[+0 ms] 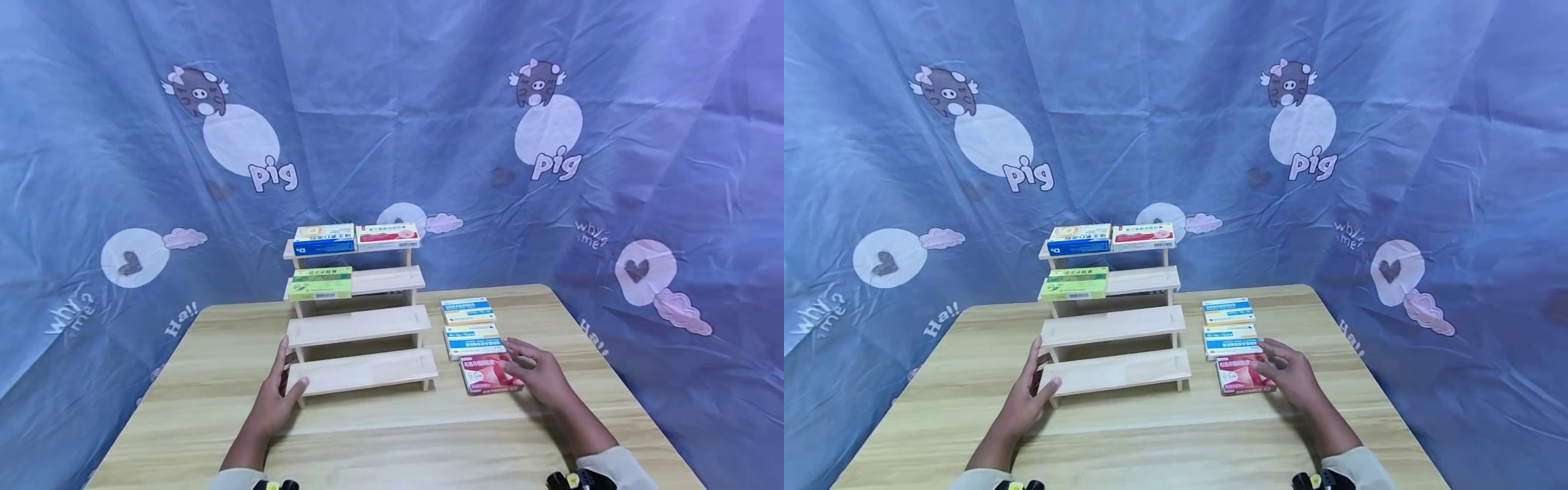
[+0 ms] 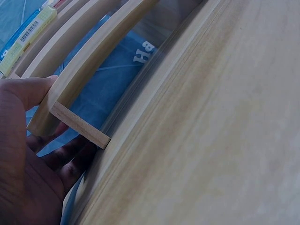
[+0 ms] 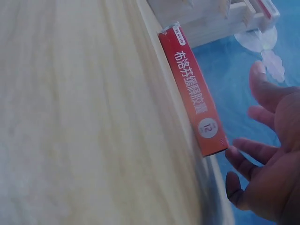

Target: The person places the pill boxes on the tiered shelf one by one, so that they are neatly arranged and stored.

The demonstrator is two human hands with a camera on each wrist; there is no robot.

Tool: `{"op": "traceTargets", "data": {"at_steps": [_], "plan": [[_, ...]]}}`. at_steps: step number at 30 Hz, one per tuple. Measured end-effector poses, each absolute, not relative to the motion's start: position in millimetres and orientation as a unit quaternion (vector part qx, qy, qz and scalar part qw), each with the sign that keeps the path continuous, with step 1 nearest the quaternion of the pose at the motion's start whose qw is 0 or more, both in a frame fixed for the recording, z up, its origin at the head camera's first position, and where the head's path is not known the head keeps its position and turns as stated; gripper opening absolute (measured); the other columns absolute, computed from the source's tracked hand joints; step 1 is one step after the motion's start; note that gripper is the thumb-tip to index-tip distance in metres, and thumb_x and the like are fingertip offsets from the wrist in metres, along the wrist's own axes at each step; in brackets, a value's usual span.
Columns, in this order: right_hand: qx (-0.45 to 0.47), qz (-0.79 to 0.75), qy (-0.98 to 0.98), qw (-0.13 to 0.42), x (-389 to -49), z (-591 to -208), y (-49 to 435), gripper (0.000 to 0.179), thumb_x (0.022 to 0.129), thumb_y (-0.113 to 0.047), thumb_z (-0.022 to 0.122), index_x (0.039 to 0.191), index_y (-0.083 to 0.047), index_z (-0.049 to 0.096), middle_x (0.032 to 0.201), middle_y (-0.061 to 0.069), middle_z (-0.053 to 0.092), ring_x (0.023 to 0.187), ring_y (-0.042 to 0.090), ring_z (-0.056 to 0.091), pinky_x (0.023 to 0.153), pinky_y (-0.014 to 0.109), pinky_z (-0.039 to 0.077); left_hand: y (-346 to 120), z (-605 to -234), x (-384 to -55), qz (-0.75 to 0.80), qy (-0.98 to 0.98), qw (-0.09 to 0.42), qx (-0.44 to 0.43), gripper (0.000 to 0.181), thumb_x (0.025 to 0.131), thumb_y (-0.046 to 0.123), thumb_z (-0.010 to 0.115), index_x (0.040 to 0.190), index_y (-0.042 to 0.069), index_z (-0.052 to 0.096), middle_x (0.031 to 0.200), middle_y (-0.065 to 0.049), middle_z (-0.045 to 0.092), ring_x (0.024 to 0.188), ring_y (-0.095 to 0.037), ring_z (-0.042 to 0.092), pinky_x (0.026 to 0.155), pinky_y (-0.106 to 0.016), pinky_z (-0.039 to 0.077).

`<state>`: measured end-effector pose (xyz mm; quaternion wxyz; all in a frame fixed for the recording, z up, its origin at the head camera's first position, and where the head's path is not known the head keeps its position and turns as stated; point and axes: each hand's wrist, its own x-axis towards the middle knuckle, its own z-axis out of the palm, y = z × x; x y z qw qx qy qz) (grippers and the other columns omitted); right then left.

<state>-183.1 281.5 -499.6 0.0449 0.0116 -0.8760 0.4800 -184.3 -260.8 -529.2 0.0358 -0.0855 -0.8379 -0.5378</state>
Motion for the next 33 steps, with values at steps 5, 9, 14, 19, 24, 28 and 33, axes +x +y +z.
{"op": "traceTargets", "data": {"at_steps": [5,9,14,19,24,28,33], "plan": [[0.001,0.500,-0.866,0.030,-186.0,-505.4,284.5,0.055,0.103,-0.014,0.077,0.153,0.004,0.059,0.161,0.031,0.053,0.151,0.055,0.049,0.102,0.025,0.059,-261.6,-527.4,-182.1,-0.535,-0.839,0.044,-0.089,0.094,0.112,0.021,0.064,0.178,0.027,-0.002,0.174,-0.030,0.032,0.162,-0.056,0.030,0.128,-0.072,0.026],[0.003,0.503,-0.864,0.028,-187.6,-507.8,286.7,0.057,0.101,-0.013,0.079,0.153,0.004,0.059,0.161,0.032,0.053,0.152,0.054,0.048,0.105,0.020,0.055,-261.4,-528.1,-182.8,-0.533,-0.841,0.047,-0.085,0.094,0.111,0.020,0.064,0.178,0.028,-0.001,0.173,-0.030,0.033,0.160,-0.058,0.033,0.127,-0.072,0.028],[0.004,0.484,-0.875,0.016,-188.8,-511.3,290.2,0.061,0.099,-0.015,0.082,0.153,0.003,0.060,0.162,0.033,0.051,0.155,0.057,0.043,0.124,0.052,0.045,-261.1,-529.4,-184.6,-0.532,-0.842,0.043,-0.084,0.094,0.112,0.022,0.064,0.178,0.029,-0.002,0.174,-0.030,0.033,0.160,-0.057,0.033,0.128,-0.071,0.029],[0.019,0.485,-0.874,0.005,-187.3,-515.2,294.1,0.062,0.095,-0.012,0.085,0.151,0.003,0.062,0.161,0.033,0.052,0.156,0.057,0.041,0.107,0.010,0.043,-260.5,-529.0,-183.9,-0.527,-0.844,0.044,-0.085,0.094,0.112,0.022,0.064,0.178,0.028,-0.002,0.175,-0.030,0.031,0.159,-0.057,0.036,0.126,-0.071,0.032],[0.023,0.480,-0.877,-0.003,-187.1,-514.7,295.4,0.062,0.092,-0.013,0.088,0.149,0.000,0.066,0.161,0.031,0.053,0.156,0.056,0.040,0.118,0.026,0.044,-260.3,-529.1,-184.2,-0.525,-0.846,0.047,-0.084,0.094,0.112,0.022,0.064,0.178,0.029,-0.002,0.175,-0.031,0.031,0.157,-0.058,0.036,0.125,-0.072,0.033],[0.027,0.465,-0.885,-0.012,-187.7,-514.6,296.2,0.061,0.090,-0.012,0.089,0.146,-0.001,0.069,0.161,0.030,0.053,0.156,0.057,0.039,0.118,0.031,0.044,-259.7,-529.3,-183.3,-0.521,-0.848,0.054,-0.086,0.094,0.111,0.021,0.064,0.178,0.025,-0.001,0.173,-0.031,0.034,0.156,-0.059,0.038,0.124,-0.073,0.034],[0.030,0.459,-0.888,-0.024,-188.8,-515.1,296.5,0.058,0.088,-0.009,0.090,0.143,-0.002,0.072,0.161,0.029,0.052,0.156,0.056,0.038,0.112,0.017,0.041,-259.8,-528.7,-182.9,-0.521,-0.848,0.052,-0.084,0.095,0.111,0.020,0.065,0.178,0.026,-0.002,0.173,-0.031,0.034,0.157,-0.057,0.038,0.125,-0.071,0.033]]}}
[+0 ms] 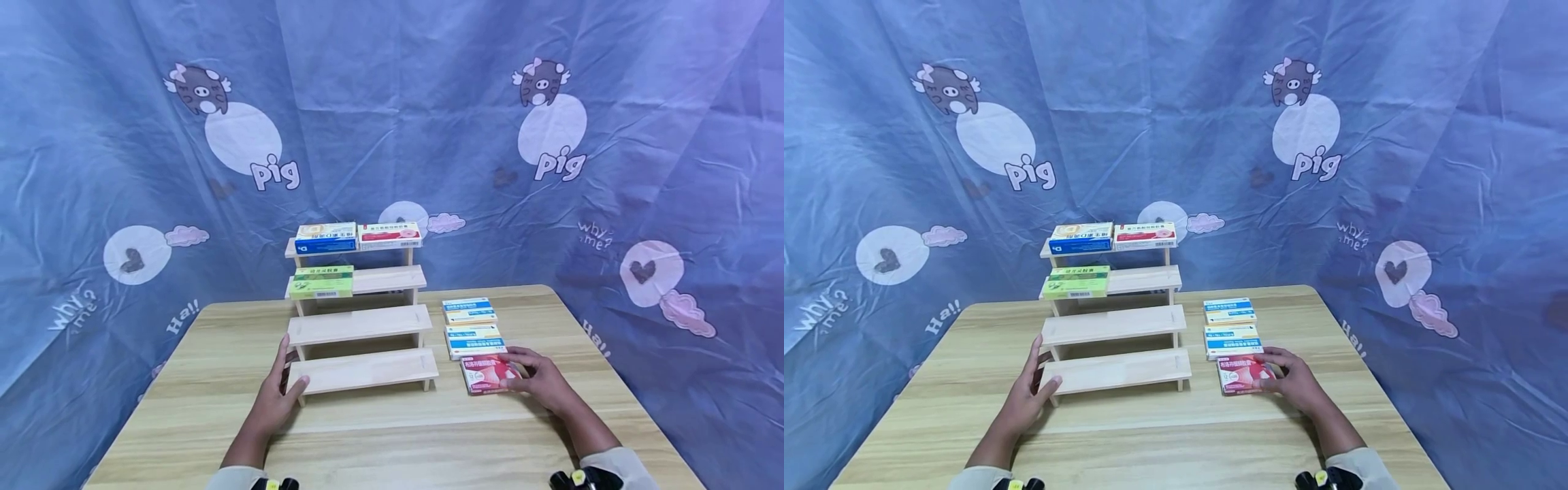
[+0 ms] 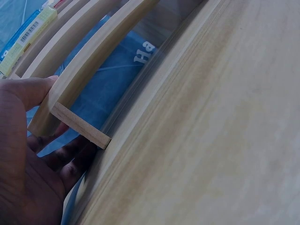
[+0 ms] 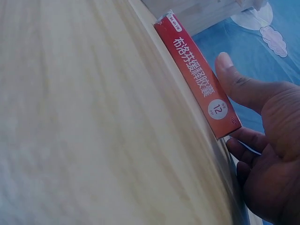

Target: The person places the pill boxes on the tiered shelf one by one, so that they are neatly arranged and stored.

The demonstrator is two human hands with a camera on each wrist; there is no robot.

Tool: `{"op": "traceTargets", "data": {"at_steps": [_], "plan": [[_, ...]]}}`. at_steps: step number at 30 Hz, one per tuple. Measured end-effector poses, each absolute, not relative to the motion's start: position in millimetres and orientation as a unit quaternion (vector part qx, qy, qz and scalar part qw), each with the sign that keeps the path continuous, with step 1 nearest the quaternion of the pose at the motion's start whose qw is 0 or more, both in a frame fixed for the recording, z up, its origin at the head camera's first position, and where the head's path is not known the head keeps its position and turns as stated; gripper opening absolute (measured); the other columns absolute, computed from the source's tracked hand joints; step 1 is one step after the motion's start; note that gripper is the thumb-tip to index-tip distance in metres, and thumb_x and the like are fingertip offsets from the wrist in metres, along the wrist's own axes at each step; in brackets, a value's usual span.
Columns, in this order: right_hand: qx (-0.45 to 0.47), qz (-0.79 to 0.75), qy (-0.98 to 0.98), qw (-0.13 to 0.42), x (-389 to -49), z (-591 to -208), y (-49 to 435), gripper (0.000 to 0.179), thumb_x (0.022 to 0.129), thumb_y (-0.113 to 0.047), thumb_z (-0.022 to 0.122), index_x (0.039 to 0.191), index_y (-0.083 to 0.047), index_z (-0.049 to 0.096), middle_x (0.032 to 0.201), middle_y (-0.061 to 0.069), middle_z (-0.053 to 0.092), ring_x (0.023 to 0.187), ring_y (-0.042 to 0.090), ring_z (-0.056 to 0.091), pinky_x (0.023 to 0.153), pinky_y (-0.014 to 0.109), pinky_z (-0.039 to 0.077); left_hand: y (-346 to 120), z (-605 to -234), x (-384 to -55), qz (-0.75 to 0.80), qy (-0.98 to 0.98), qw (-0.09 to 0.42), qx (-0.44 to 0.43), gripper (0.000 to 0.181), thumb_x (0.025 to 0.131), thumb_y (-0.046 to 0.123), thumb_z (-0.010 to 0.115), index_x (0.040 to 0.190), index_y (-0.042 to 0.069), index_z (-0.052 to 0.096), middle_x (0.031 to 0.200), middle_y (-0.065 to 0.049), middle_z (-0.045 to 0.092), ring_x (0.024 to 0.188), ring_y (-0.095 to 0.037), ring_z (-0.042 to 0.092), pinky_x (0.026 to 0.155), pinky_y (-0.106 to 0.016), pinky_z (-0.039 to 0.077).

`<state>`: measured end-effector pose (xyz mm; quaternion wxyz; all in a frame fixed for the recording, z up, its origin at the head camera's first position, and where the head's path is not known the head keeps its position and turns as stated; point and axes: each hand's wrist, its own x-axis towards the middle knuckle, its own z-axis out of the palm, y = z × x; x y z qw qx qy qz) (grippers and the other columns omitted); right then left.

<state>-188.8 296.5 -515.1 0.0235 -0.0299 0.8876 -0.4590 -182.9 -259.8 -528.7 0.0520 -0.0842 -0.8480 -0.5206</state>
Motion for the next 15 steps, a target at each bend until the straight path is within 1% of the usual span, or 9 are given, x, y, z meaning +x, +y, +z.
{"op": "traceTargets", "data": {"at_steps": [2,3,4,5,7,9,11,13,15], "plan": [[-0.034,-0.455,0.889,0.024,-189.2,-515.2,296.9,0.057,0.088,-0.010,0.090,0.142,-0.003,0.073,0.161,0.029,0.052,0.156,0.056,0.038,0.111,0.013,0.040,-259.6,-529.0,-183.4,-0.520,-0.848,0.053,-0.084,0.095,0.111,0.020,0.064,0.178,0.026,-0.002,0.173,-0.031,0.034,0.157,-0.058,0.037,0.125,-0.072,0.033],[-0.038,-0.454,0.890,0.023,-189.2,-515.2,297.3,0.057,0.088,-0.010,0.090,0.142,-0.004,0.073,0.161,0.029,0.052,0.156,0.056,0.039,0.112,0.015,0.041,-259.6,-529.1,-183.5,-0.520,-0.848,0.054,-0.084,0.095,0.111,0.020,0.064,0.178,0.027,-0.002,0.173,-0.031,0.034,0.157,-0.058,0.038,0.125,-0.072,0.033],[-0.044,-0.451,0.891,0.022,-189.1,-515.2,297.8,0.058,0.087,-0.011,0.091,0.142,-0.004,0.073,0.160,0.029,0.053,0.155,0.056,0.039,0.116,0.020,0.043,-259.6,-529.3,-183.7,-0.519,-0.849,0.055,-0.084,0.094,0.111,0.020,0.064,0.178,0.027,-0.002,0.173,-0.031,0.034,0.156,-0.058,0.038,0.124,-0.072,0.034],[-0.048,-0.449,0.892,0.020,-188.9,-515.2,298.4,0.058,0.087,-0.012,0.091,0.141,-0.004,0.073,0.160,0.030,0.053,0.154,0.057,0.040,0.119,0.028,0.045,-259.7,-529.6,-183.7,-0.518,-0.849,0.057,-0.085,0.094,0.111,0.020,0.064,0.178,0.026,-0.002,0.173,-0.031,0.034,0.156,-0.058,0.039,0.124,-0.072,0.034],[-0.064,-0.441,0.895,0.015,-187.8,-514.3,300.3,0.060,0.085,-0.014,0.093,0.141,-0.003,0.074,0.157,0.032,0.055,0.151,0.060,0.042,0.123,0.050,0.045,-259.8,-530.2,-183.7,-0.514,-0.851,0.061,-0.087,0.094,0.111,0.020,0.064,0.178,0.025,-0.002,0.172,-0.031,0.035,0.155,-0.058,0.040,0.123,-0.072,0.035],[-0.078,-0.436,0.896,0.013,-186.8,-514.1,302.9,0.061,0.084,-0.015,0.094,0.140,-0.001,0.074,0.155,0.034,0.056,0.149,0.062,0.044,0.121,0.068,0.040,-260.2,-530.9,-183.6,-0.515,-0.850,0.060,-0.087,0.094,0.111,0.020,0.064,0.178,0.025,-0.002,0.172,-0.031,0.036,0.156,-0.057,0.040,0.124,-0.071,0.035],[-0.081,-0.429,0.900,0.011,-186.3,-514.0,305.6,0.061,0.082,-0.016,0.095,0.138,-0.002,0.075,0.153,0.033,0.058,0.146,0.062,0.047,0.119,0.064,0.043,-260.6,-532.0,-184.0,-0.516,-0.850,0.059,-0.087,0.094,0.111,0.020,0.064,0.178,0.025,-0.002,0.172,-0.031,0.036,0.156,-0.057,0.040,0.124,-0.071,0.035],[-0.087,-0.425,0.901,0.014,-186.4,-514.5,308.0,0.061,0.082,-0.016,0.095,0.138,-0.002,0.075,0.152,0.031,0.060,0.146,0.060,0.049,0.118,0.046,0.047,-260.8,-532.5,-184.3,-0.517,-0.850,0.058,-0.088,0.094,0.111,0.021,0.064,0.178,0.026,-0.002,0.173,-0.030,0.035,0.157,-0.056,0.039,0.125,-0.070,0.034],[-0.088,-0.421,0.902,0.016,-187.0,-515.6,309.6,0.062,0.081,-0.017,0.096,0.138,-0.003,0.075,0.152,0.030,0.061,0.146,0.058,0.051,0.112,0.025,0.046,-260.9,-533.1,-184.8,-0.518,-0.849,0.057,-0.088,0.094,0.111,0.021,0.064,0.178,0.027,-0.002,0.173,-0.030,0.035,0.157,-0.056,0.040,0.125,-0.070,0.034]]}}
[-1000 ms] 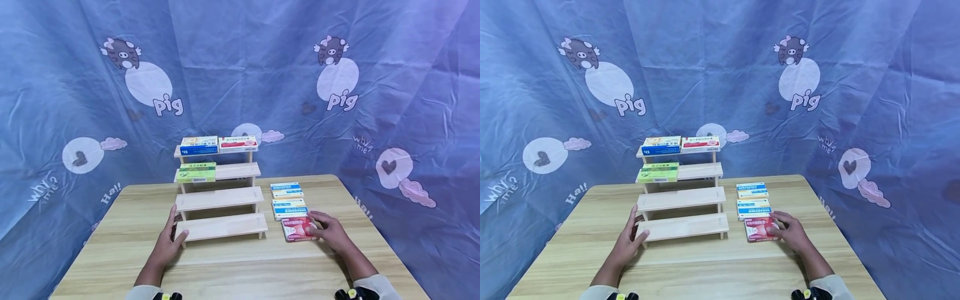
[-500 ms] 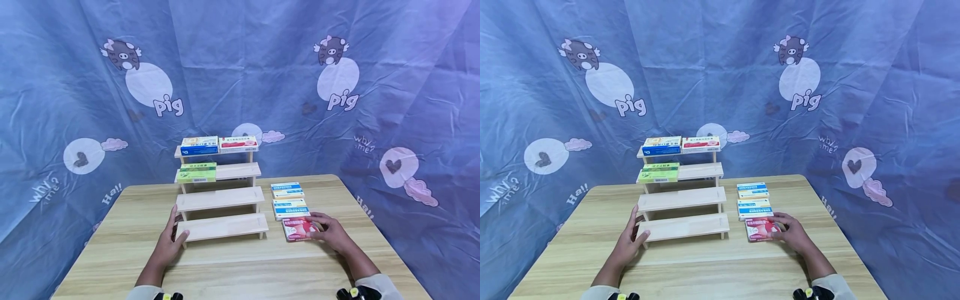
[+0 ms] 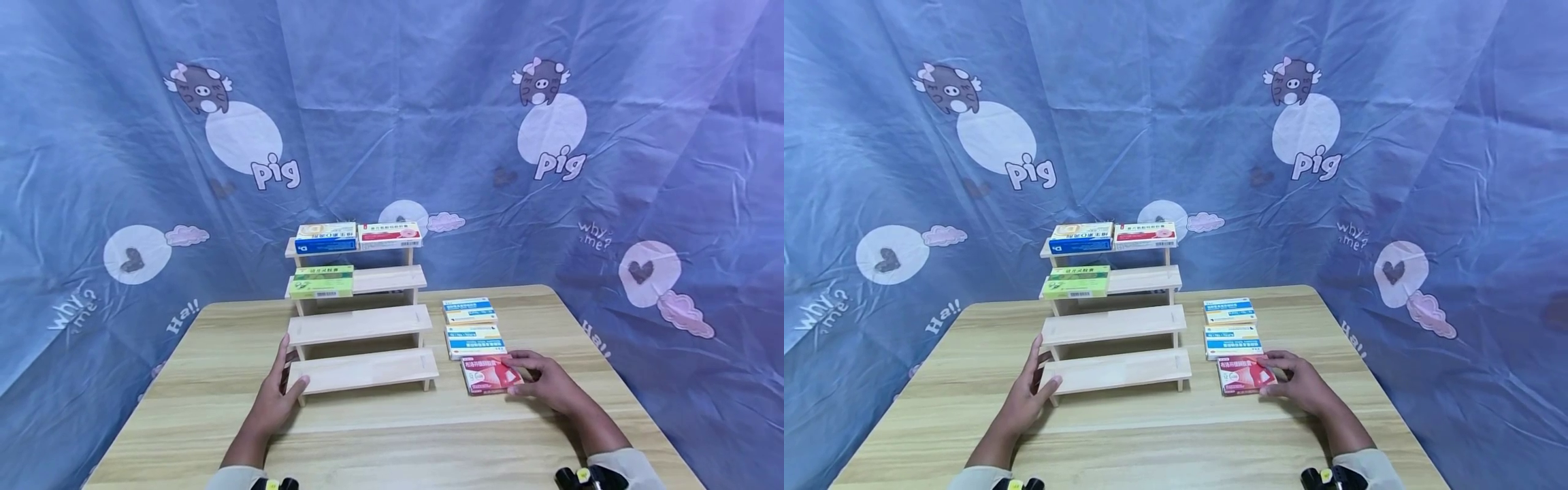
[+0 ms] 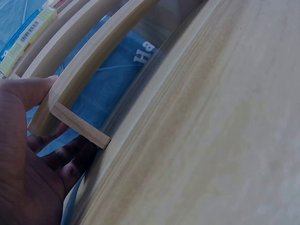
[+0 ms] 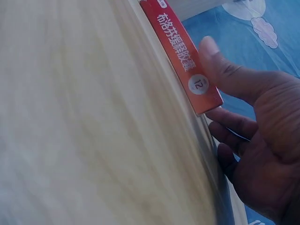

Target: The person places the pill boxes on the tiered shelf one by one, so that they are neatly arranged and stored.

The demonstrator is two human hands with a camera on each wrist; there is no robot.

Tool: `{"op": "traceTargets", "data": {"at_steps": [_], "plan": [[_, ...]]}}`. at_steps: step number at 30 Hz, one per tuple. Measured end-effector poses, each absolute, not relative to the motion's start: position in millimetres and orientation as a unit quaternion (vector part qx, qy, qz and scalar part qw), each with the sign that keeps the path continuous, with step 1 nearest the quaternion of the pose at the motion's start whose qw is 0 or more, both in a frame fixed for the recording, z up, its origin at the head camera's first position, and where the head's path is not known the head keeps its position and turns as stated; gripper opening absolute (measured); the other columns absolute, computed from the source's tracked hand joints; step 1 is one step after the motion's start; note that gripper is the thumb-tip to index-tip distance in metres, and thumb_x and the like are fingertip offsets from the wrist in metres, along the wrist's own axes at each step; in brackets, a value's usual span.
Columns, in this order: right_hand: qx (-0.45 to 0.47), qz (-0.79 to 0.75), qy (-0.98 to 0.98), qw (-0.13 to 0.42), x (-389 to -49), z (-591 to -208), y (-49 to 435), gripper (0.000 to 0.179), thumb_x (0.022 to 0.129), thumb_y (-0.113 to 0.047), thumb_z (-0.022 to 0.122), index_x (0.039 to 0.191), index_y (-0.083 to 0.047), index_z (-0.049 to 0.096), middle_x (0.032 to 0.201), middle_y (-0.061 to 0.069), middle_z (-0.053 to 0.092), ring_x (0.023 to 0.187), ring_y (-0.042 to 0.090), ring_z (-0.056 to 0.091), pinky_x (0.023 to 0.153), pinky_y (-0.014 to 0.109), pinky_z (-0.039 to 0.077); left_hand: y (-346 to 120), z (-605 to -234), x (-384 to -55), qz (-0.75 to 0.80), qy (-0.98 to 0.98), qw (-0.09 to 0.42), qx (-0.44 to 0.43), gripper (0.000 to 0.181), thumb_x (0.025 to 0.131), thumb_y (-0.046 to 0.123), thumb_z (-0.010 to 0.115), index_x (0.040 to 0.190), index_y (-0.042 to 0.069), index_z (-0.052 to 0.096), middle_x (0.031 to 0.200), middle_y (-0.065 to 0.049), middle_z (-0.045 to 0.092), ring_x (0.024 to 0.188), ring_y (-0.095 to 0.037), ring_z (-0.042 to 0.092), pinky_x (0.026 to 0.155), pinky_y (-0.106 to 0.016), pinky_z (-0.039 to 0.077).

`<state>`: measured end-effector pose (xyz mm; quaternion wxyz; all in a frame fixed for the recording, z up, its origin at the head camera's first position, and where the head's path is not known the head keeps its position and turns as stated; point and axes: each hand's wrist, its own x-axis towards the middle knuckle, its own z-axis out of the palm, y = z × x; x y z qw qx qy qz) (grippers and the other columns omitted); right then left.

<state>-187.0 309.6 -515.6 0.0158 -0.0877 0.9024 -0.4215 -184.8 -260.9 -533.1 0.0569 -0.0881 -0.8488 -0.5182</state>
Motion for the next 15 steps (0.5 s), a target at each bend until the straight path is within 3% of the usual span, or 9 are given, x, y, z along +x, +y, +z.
{"op": "traceTargets", "data": {"at_steps": [2,4,15], "plan": [[-0.093,-0.422,0.902,0.016,-187.8,-515.6,310.7,0.064,0.079,-0.016,0.097,0.137,-0.002,0.075,0.152,0.030,0.061,0.145,0.058,0.052,0.104,0.012,0.042,-260.8,-532.4,-185.0,-0.519,-0.848,0.056,-0.089,0.094,0.112,0.022,0.064,0.178,0.028,-0.003,0.173,-0.029,0.035,0.158,-0.056,0.039,0.125,-0.070,0.033],[-0.101,-0.421,0.901,0.014,-187.9,-515.1,310.9,0.065,0.078,-0.015,0.098,0.137,-0.001,0.075,0.151,0.030,0.061,0.144,0.059,0.052,0.101,0.007,0.040,-261.0,-532.1,-184.9,-0.520,-0.848,0.055,-0.089,0.094,0.112,0.022,0.064,0.178,0.027,-0.003,0.173,-0.029,0.035,0.158,-0.056,0.039,0.125,-0.070,0.033],[-0.072,-0.401,0.913,0.019,-185.2,-508.7,312.0,0.065,0.077,-0.016,0.099,0.138,-0.005,0.076,0.151,0.027,0.064,0.138,0.049,0.060,0.094,0.016,0.050,-261.7,-531.2,-185.1,-0.529,-0.843,0.047,-0.087,0.094,0.112,0.023,0.064,0.178,0.029,-0.003,0.176,-0.029,0.030,0.159,-0.057,0.034,0.127,-0.071,0.030]]}}
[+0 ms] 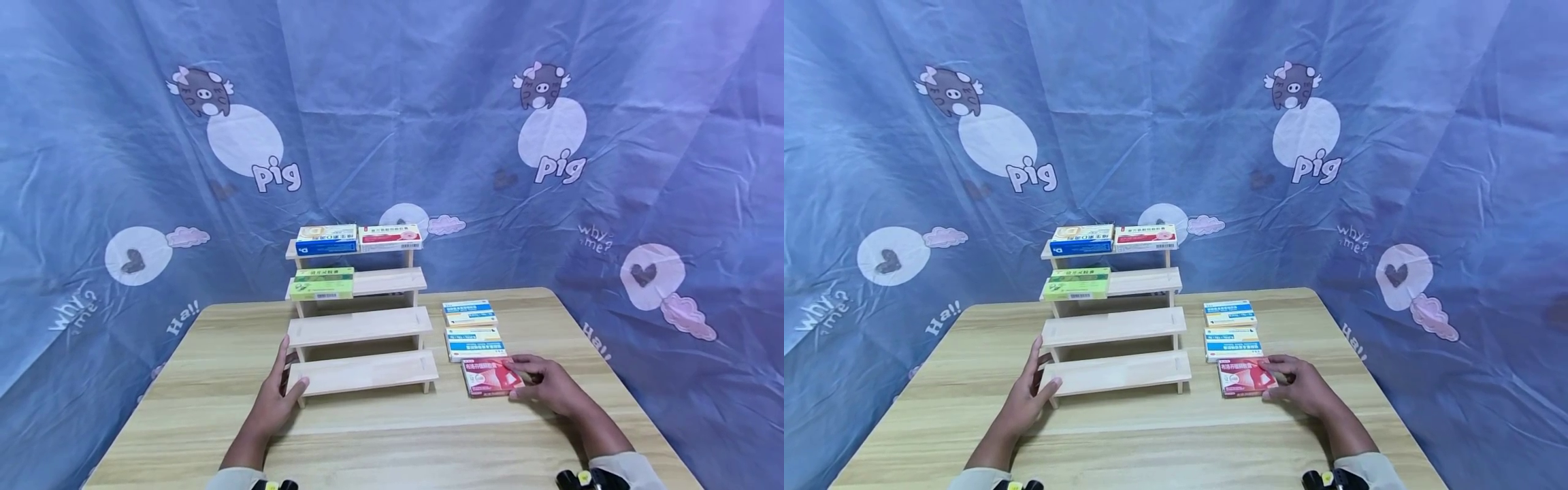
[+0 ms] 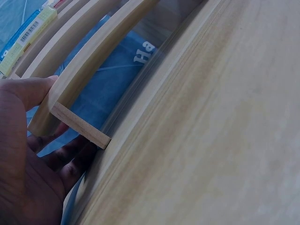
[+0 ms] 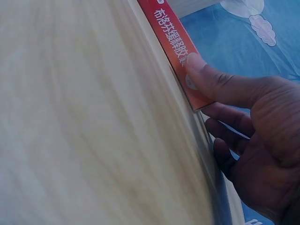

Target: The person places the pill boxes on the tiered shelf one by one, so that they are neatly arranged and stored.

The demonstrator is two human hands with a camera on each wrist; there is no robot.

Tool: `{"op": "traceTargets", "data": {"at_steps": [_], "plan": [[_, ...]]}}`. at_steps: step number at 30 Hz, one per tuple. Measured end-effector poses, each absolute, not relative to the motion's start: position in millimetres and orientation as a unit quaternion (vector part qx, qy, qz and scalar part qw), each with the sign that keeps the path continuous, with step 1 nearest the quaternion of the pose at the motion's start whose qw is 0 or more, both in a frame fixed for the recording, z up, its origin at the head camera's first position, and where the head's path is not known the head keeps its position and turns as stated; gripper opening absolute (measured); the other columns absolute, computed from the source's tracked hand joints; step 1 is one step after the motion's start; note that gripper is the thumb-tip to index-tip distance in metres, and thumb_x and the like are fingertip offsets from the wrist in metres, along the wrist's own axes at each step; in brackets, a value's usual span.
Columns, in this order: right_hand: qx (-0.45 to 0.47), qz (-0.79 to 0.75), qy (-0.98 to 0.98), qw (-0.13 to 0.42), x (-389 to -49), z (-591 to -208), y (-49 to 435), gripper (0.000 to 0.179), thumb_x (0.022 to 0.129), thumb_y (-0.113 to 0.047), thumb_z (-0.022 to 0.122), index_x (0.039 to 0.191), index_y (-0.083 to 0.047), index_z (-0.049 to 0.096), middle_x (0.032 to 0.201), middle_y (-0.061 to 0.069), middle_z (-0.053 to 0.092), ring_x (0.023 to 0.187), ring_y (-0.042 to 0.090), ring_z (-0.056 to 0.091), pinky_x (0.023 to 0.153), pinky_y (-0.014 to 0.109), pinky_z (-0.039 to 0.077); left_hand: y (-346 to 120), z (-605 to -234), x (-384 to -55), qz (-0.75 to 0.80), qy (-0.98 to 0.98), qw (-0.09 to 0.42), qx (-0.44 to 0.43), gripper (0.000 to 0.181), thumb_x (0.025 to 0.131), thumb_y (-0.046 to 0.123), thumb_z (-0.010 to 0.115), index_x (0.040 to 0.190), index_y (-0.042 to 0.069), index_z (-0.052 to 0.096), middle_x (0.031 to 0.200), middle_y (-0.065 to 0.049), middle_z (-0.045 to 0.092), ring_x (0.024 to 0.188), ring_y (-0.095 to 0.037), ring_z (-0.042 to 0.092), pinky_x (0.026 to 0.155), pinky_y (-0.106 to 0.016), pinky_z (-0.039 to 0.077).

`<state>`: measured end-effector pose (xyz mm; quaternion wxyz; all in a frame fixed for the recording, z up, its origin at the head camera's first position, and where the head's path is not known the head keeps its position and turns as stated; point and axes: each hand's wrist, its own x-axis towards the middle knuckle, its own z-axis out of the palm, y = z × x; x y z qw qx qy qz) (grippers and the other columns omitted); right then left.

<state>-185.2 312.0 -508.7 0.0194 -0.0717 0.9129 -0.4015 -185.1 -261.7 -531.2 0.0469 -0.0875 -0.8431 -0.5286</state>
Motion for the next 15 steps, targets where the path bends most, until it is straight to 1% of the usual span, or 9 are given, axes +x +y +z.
{"op": "traceTargets", "data": {"at_steps": [3,5,6,7,9,12,14,15], "plan": [[-0.068,-0.406,0.911,0.023,-184.2,-507.8,315.4,0.066,0.079,-0.016,0.098,0.139,-0.004,0.075,0.152,0.028,0.063,0.138,0.047,0.060,0.090,0.018,0.053,-261.7,-531.8,-185.6,-0.528,-0.843,0.047,-0.089,0.094,0.112,0.024,0.064,0.178,0.028,-0.003,0.175,-0.030,0.029,0.159,-0.058,0.034,0.126,-0.071,0.031],[-0.070,-0.411,0.909,0.025,-183.5,-506.4,317.9,0.065,0.080,-0.016,0.097,0.140,-0.005,0.074,0.153,0.028,0.062,0.139,0.048,0.059,0.090,0.018,0.053,-261.5,-532.1,-185.8,-0.525,-0.845,0.050,-0.089,0.094,0.112,0.023,0.064,0.178,0.028,-0.002,0.175,-0.030,0.031,0.157,-0.058,0.038,0.125,-0.070,0.033],[-0.072,-0.414,0.907,0.025,-183.5,-506.0,319.5,0.064,0.081,-0.016,0.096,0.140,-0.005,0.074,0.153,0.029,0.063,0.139,0.047,0.060,0.091,0.018,0.053,-261.5,-532.5,-186.0,-0.523,-0.846,0.052,-0.088,0.094,0.112,0.023,0.064,0.178,0.028,-0.003,0.174,-0.031,0.032,0.156,-0.058,0.039,0.125,-0.070,0.034],[-0.076,-0.417,0.905,0.025,-183.4,-505.8,320.9,0.064,0.082,-0.016,0.095,0.140,-0.005,0.074,0.153,0.029,0.062,0.138,0.043,0.061,0.092,0.017,0.054,-261.5,-532.6,-185.9,-0.523,-0.846,0.053,-0.088,0.094,0.112,0.022,0.064,0.178,0.028,-0.003,0.174,-0.031,0.033,0.156,-0.058,0.039,0.124,-0.069,0.034],[-0.082,-0.429,0.899,0.026,-182.7,-505.7,323.6,0.062,0.084,-0.016,0.094,0.141,-0.005,0.074,0.153,0.029,0.062,0.136,0.025,0.064,0.093,0.017,0.054,-261.7,-533.2,-185.9,-0.522,-0.846,0.056,-0.088,0.094,0.112,0.021,0.064,0.178,0.027,-0.002,0.173,-0.031,0.033,0.156,-0.058,0.040,0.124,-0.070,0.034],[-0.091,-0.459,0.883,0.028,-181.9,-507.1,326.8,0.060,0.086,-0.014,0.091,0.142,-0.002,0.072,0.154,0.030,0.061,0.125,-0.007,0.057,0.093,0.017,0.054,-261.8,-533.5,-185.2,-0.522,-0.846,0.058,-0.090,0.095,0.111,0.020,0.065,0.178,0.026,-0.002,0.173,-0.032,0.034,0.156,-0.058,0.039,0.124,-0.071,0.034],[-0.097,-0.477,0.873,0.028,-181.4,-508.1,327.9,0.060,0.087,-0.014,0.090,0.142,-0.001,0.071,0.155,0.032,0.060,0.119,-0.021,0.050,0.094,0.016,0.054,-261.8,-533.3,-184.7,-0.522,-0.846,0.057,-0.088,0.095,0.111,0.021,0.065,0.178,0.026,-0.001,0.172,-0.032,0.034,0.157,-0.058,0.038,0.125,-0.072,0.033],[-0.100,-0.483,0.869,0.027,-181.3,-508.4,328.1,0.059,0.088,-0.013,0.090,0.142,0.000,0.071,0.155,0.032,0.059,0.118,-0.023,0.048,0.094,0.015,0.053,-261.7,-533.0,-184.4,-0.523,-0.846,0.056,-0.087,0.095,0.111,0.021,0.065,0.178,0.026,-0.001,0.172,-0.032,0.034,0.157,-0.058,0.038,0.125,-0.071,0.033]]}}
